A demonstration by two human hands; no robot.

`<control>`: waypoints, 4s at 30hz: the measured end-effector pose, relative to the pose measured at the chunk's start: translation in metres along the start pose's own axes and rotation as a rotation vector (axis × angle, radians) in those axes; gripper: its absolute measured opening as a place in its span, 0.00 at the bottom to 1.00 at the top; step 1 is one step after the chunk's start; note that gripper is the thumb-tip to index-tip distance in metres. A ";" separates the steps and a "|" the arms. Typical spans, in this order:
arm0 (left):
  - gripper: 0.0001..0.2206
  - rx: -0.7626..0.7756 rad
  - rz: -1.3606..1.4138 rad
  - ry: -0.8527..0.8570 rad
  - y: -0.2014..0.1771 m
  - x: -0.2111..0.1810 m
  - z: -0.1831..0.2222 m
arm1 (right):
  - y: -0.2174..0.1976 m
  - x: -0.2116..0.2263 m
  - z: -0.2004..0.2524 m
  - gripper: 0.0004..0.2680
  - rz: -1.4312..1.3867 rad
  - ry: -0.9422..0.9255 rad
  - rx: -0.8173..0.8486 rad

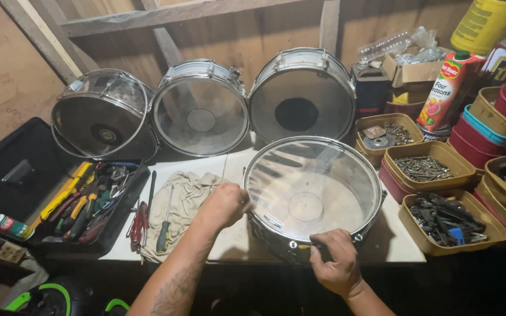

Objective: Cleaning a drum head with a cloth and checking its tension by pressing with hands

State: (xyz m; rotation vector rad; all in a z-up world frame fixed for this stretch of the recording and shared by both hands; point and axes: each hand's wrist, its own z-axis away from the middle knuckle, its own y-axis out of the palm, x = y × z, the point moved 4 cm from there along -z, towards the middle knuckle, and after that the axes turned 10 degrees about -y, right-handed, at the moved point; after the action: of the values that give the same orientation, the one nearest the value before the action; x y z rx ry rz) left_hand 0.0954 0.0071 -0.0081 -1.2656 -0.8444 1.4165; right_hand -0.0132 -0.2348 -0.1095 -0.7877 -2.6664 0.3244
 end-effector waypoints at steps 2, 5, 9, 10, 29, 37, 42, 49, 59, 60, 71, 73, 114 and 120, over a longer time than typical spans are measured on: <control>0.15 -0.143 -0.017 -0.026 0.021 0.010 -0.024 | 0.000 0.001 0.000 0.06 0.007 -0.001 -0.005; 0.13 -0.200 0.201 -0.202 0.018 0.013 -0.029 | 0.000 0.000 -0.002 0.05 0.010 -0.014 -0.016; 0.24 -0.233 0.262 -0.322 0.043 0.038 -0.032 | -0.003 0.002 -0.005 0.05 0.002 -0.026 0.001; 0.24 -0.238 0.262 -0.316 0.043 0.036 -0.024 | -0.005 0.001 -0.007 0.05 0.007 -0.030 -0.004; 0.35 -0.248 0.073 -0.124 0.008 0.005 0.018 | -0.005 0.002 -0.007 0.05 -0.006 -0.044 -0.006; 0.33 -0.125 0.153 -0.157 -0.001 -0.008 0.027 | -0.005 0.002 -0.006 0.05 -0.013 -0.057 -0.017; 0.34 -0.075 0.140 -0.225 -0.009 -0.011 0.037 | -0.003 -0.003 -0.001 0.06 -0.014 -0.035 -0.006; 0.37 -0.123 0.179 -0.224 -0.011 -0.008 0.032 | -0.004 -0.002 -0.005 0.05 -0.022 -0.047 -0.026; 0.15 -0.250 0.328 -0.197 0.024 0.004 0.014 | -0.022 -0.045 0.003 0.05 -0.077 0.132 -0.005; 0.14 -0.285 0.476 -0.212 0.019 0.002 0.023 | -0.026 -0.058 0.009 0.06 -0.108 0.170 0.001; 0.10 -0.446 0.635 -0.026 0.044 0.046 0.003 | -0.075 -0.171 0.000 0.11 -0.130 0.651 0.102; 0.09 -0.449 0.677 0.018 0.043 0.039 0.006 | -0.073 -0.176 0.002 0.11 -0.099 0.703 0.132; 0.11 -0.573 0.768 0.024 0.140 0.047 -0.002 | 0.000 -0.050 -0.047 0.05 -0.267 0.645 0.272; 0.09 -0.554 1.003 -0.193 0.168 0.073 -0.026 | 0.005 -0.058 -0.042 0.05 -0.242 0.619 0.276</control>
State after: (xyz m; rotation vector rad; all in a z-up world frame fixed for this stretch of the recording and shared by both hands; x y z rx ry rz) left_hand 0.0871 0.0336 -0.1911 -2.1808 -0.7781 2.1927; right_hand 0.0507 -0.2577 -0.0879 -0.3882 -2.0467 0.3140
